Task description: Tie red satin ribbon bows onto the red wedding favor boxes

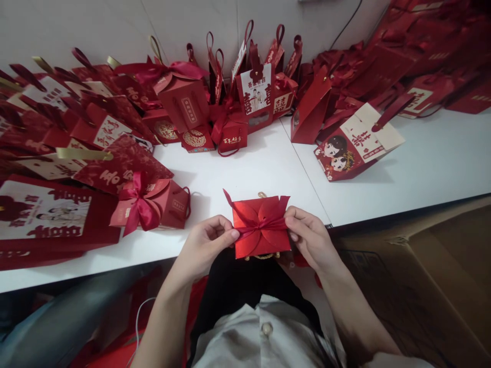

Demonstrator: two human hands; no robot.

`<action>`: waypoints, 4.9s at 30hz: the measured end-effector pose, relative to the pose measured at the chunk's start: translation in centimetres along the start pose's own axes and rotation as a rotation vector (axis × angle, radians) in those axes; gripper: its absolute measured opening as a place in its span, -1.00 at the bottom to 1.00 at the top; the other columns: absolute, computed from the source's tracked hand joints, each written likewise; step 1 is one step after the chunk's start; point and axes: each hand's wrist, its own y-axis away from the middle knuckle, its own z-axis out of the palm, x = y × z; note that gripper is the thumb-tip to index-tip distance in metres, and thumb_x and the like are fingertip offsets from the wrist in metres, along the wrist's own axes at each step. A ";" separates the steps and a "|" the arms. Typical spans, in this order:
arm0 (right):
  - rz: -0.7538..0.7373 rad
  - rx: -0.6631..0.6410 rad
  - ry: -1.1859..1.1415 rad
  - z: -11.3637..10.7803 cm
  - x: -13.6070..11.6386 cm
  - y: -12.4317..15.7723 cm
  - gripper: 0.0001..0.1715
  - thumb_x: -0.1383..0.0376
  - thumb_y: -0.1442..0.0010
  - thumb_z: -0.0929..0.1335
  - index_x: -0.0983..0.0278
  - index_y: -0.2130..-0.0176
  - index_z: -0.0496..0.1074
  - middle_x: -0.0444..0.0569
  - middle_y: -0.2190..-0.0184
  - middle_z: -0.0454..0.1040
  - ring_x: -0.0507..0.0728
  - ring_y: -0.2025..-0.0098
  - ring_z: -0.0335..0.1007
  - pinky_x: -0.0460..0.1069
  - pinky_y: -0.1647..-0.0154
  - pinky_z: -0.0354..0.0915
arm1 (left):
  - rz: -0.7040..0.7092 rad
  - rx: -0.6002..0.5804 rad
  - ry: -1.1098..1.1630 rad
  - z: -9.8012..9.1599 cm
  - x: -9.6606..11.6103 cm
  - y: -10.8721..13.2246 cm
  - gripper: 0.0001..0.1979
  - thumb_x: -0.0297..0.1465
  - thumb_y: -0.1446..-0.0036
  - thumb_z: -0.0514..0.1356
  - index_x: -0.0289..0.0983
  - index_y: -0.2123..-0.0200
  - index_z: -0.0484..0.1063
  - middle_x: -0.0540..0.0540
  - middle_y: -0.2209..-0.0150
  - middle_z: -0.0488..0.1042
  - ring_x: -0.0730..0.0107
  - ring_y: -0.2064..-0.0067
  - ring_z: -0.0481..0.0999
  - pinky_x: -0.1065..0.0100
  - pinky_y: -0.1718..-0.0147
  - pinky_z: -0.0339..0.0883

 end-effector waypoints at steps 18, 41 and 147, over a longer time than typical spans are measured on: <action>-0.381 0.118 0.556 -1.3 -4.0 -2.4 -0.83 0.20 -0.17 0.31 0.23 0.41 0.36 -0.14 0.45 0.30 0.05 0.34 0.26 -0.05 0.28 0.21 | 0.333 0.166 -0.318 0.6 1.3 -0.2 -0.83 -0.32 -0.07 0.19 -0.26 0.45 0.27 0.04 0.46 0.26 0.47 0.38 0.27 0.39 0.35 0.17; -0.166 -0.377 1.085 5.6 -5.3 -7.9 -0.86 0.34 -0.10 0.33 0.27 0.46 0.48 -0.07 0.41 0.54 0.10 0.31 0.42 -0.02 0.22 0.24 | 0.580 0.200 -0.680 2.6 0.6 -0.3 -0.90 -0.46 -0.12 0.18 -0.21 0.33 0.51 -0.04 0.36 0.37 0.31 0.21 0.29 0.28 0.15 0.23; 0.173 0.088 -0.168 -0.1 0.5 -0.5 -0.55 0.10 0.11 0.49 0.28 0.63 0.24 -0.26 0.67 0.02 -0.08 0.62 -0.09 -0.17 0.63 -0.01 | 0.243 -0.043 0.141 0.0 -3.1 -1.0 -0.61 -0.08 -0.06 0.16 -0.25 0.50 0.15 0.08 0.52 0.12 0.53 0.48 0.10 0.46 0.47 0.02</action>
